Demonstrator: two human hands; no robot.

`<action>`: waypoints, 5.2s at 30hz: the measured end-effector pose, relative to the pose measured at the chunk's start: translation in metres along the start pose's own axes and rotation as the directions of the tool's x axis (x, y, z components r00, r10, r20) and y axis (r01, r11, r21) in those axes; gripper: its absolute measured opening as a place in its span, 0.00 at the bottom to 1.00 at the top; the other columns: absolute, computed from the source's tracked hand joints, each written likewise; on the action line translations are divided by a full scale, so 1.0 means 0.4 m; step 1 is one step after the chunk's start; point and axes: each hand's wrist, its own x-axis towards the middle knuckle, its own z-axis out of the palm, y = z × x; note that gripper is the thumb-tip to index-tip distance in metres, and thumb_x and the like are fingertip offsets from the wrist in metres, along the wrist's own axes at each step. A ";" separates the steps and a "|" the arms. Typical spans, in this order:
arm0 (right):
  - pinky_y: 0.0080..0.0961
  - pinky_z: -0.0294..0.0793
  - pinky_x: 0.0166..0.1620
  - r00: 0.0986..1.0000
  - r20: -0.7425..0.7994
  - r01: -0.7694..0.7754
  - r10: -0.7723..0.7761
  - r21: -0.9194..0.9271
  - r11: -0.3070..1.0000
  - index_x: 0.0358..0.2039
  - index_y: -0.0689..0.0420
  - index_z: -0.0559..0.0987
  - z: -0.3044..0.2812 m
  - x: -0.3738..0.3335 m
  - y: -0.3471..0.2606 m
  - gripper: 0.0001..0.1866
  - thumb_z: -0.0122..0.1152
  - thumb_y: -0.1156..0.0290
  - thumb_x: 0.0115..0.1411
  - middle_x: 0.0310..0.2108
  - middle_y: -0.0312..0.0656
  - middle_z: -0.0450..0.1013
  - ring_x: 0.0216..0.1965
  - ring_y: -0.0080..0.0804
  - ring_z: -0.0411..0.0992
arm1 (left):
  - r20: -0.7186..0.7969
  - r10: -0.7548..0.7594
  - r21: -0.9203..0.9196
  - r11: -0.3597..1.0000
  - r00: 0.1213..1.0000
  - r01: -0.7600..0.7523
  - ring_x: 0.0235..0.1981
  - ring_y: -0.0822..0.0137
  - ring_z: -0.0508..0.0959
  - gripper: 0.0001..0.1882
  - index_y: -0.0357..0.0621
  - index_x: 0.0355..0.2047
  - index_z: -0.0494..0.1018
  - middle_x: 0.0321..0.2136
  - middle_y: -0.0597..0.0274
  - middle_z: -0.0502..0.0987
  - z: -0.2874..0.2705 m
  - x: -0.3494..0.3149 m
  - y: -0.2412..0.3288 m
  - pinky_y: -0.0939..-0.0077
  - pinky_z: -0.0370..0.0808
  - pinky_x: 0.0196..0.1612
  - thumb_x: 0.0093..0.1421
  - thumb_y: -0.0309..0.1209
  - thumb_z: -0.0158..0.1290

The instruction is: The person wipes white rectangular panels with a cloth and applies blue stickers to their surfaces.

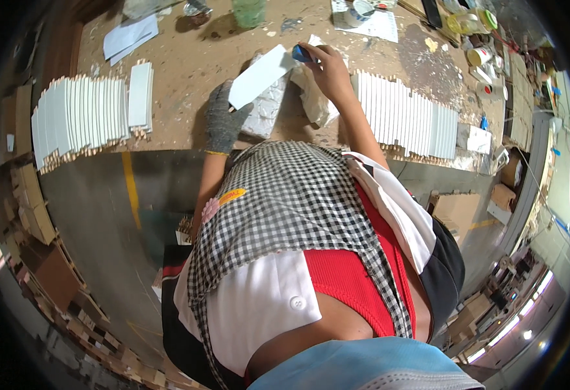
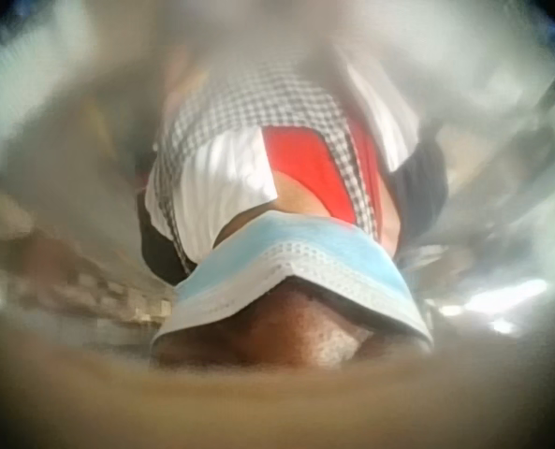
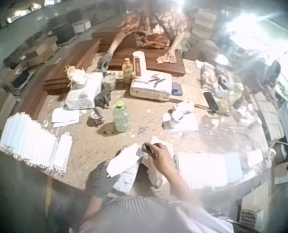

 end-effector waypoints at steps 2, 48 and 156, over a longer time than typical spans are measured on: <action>0.34 0.76 0.47 0.987 0.083 -0.151 0.135 0.233 0.961 0.56 0.48 0.77 -0.024 -0.009 0.004 0.25 0.64 0.77 0.57 0.46 0.47 0.75 0.42 0.43 0.74 | 0.068 -0.031 0.032 0.999 0.997 0.029 0.53 0.47 0.74 0.39 0.35 0.55 0.69 0.51 0.44 0.75 -0.003 0.011 0.003 0.59 0.71 0.58 0.47 0.39 0.72; 0.16 0.77 0.31 0.618 -0.023 -0.070 0.786 0.994 0.084 0.37 0.67 0.78 -0.296 0.155 0.431 0.08 0.64 0.76 0.61 0.29 0.42 0.77 0.27 0.24 0.75 | 0.253 0.042 -0.169 0.986 0.966 0.001 0.44 0.46 0.79 0.25 0.40 0.43 0.77 0.41 0.45 0.79 0.465 0.617 0.415 0.58 0.75 0.49 0.48 0.39 0.67; 0.36 0.72 0.52 0.986 -0.120 0.094 -0.115 -0.165 0.982 0.50 0.48 0.82 -0.027 -0.078 -0.005 0.24 0.64 0.80 0.52 0.46 0.42 0.73 0.50 0.44 0.69 | 0.134 -0.213 -0.092 0.970 0.968 0.226 0.52 0.51 0.76 0.39 0.35 0.59 0.68 0.52 0.43 0.73 -0.048 -0.027 0.058 0.62 0.74 0.55 0.48 0.32 0.71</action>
